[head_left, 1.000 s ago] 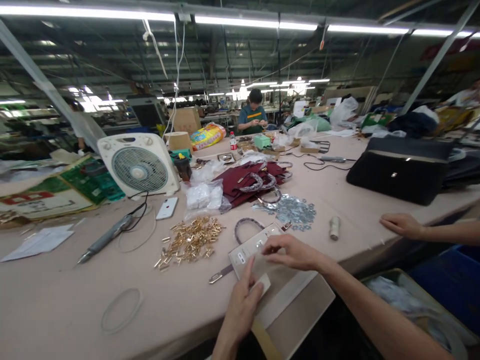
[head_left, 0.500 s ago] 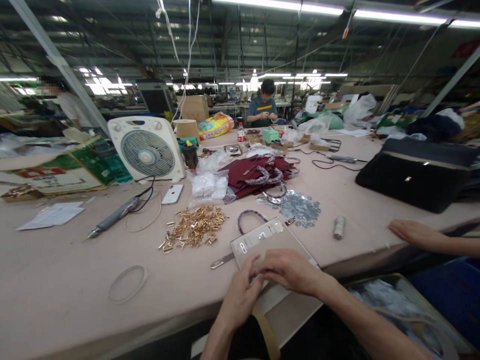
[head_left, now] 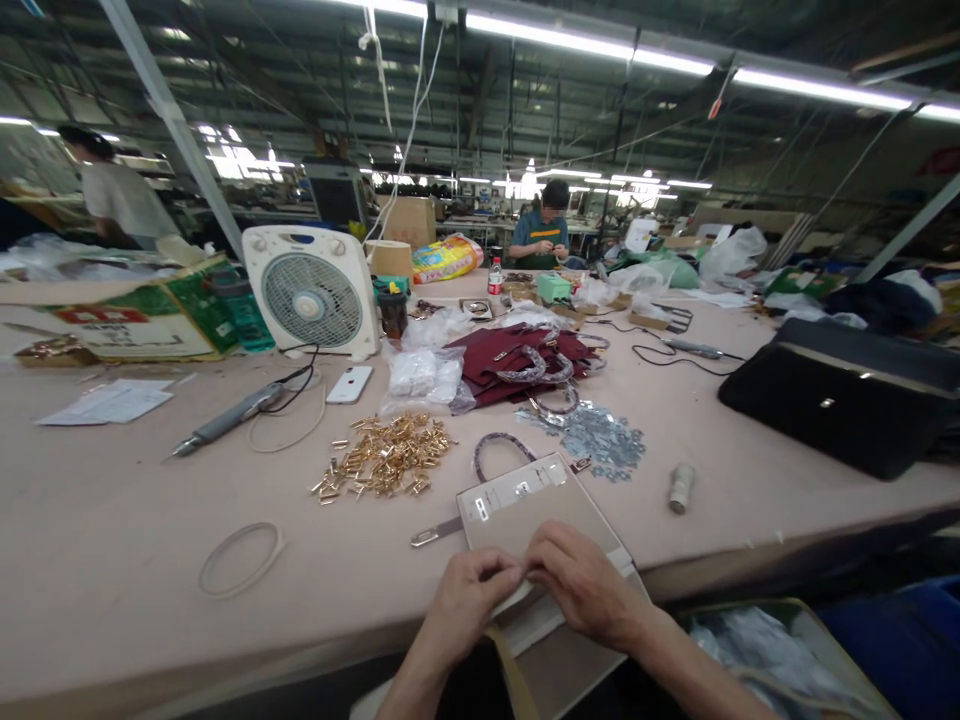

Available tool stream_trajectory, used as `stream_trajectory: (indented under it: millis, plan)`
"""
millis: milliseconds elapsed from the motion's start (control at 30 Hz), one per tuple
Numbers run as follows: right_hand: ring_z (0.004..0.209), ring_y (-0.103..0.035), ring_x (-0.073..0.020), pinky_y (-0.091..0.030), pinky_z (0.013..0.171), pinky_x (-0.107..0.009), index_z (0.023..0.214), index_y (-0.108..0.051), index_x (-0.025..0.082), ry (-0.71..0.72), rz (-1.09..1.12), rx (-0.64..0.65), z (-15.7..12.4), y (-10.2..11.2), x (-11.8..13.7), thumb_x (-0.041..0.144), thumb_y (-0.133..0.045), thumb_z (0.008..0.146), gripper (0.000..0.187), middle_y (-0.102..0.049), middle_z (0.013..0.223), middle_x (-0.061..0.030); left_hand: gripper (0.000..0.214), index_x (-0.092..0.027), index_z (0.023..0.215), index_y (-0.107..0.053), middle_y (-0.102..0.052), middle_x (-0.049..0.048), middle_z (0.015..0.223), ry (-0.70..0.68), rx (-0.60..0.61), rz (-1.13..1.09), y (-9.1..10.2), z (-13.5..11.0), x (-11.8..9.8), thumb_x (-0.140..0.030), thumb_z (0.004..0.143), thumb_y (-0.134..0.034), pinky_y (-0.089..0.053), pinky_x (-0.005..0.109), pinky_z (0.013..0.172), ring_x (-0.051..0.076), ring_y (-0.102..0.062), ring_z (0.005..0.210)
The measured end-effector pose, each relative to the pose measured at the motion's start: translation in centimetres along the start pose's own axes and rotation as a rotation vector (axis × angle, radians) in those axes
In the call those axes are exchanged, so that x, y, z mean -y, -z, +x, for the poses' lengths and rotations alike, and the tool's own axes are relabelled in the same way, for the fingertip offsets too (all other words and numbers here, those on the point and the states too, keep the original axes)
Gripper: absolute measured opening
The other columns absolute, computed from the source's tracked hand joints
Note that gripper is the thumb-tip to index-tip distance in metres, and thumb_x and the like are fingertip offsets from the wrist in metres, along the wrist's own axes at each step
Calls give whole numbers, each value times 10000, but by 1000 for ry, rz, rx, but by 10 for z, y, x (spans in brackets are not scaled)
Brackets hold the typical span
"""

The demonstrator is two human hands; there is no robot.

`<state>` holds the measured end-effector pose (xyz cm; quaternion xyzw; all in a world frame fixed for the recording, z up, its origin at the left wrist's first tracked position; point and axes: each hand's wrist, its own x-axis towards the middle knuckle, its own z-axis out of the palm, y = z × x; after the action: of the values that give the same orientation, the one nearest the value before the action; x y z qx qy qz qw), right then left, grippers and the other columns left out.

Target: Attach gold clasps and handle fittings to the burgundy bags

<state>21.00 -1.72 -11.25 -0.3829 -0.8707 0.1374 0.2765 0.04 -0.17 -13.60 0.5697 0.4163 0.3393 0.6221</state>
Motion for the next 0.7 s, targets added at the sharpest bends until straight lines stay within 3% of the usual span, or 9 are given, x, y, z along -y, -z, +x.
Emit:
stream_trajectory:
  millis: [133, 300, 467, 700]
  plan:
    - [871, -562, -198, -441, 755, -306, 977, -552, 232, 3, 201, -59, 0, 1, 2, 144, -454, 1034, 142, -580, 913, -40, 483, -134, 734, -690, -519, -28, 621, 73, -92, -174, 0, 6, 4, -610, 736, -775, -295, 234, 584, 110, -409, 595]
    - [922, -586, -190, -475, 834, -310, 960, -576, 245, -133, 346, -6, 17, 25, -10, 213, -507, 1040, 110, -588, 950, -30, 559, -170, 875, -653, -458, -67, 629, 132, -250, -313, 9, 10, 6, -698, 724, -759, -164, 206, 478, 72, -278, 506]
    - [1292, -520, -249, -368, 1145, -422, 932, -679, 232, -263, 249, 27, 55, 43, -54, 264, -600, 988, 102, -561, 1299, -83, 440, -182, 908, -698, -547, -27, 702, -9, -194, -88, 8, 5, 9, -619, 886, -650, -326, 212, 531, 115, -428, 594]
    - [1309, -536, -253, -366, 1164, -451, 904, -704, 207, -272, 221, 185, 81, 26, -80, 246, -608, 965, 119, -580, 1344, -100, 378, -178, 935, -741, -680, 30, 831, -135, -163, 93, 4, -5, 3, -506, 983, -559, -448, 263, 719, 192, -593, 794]
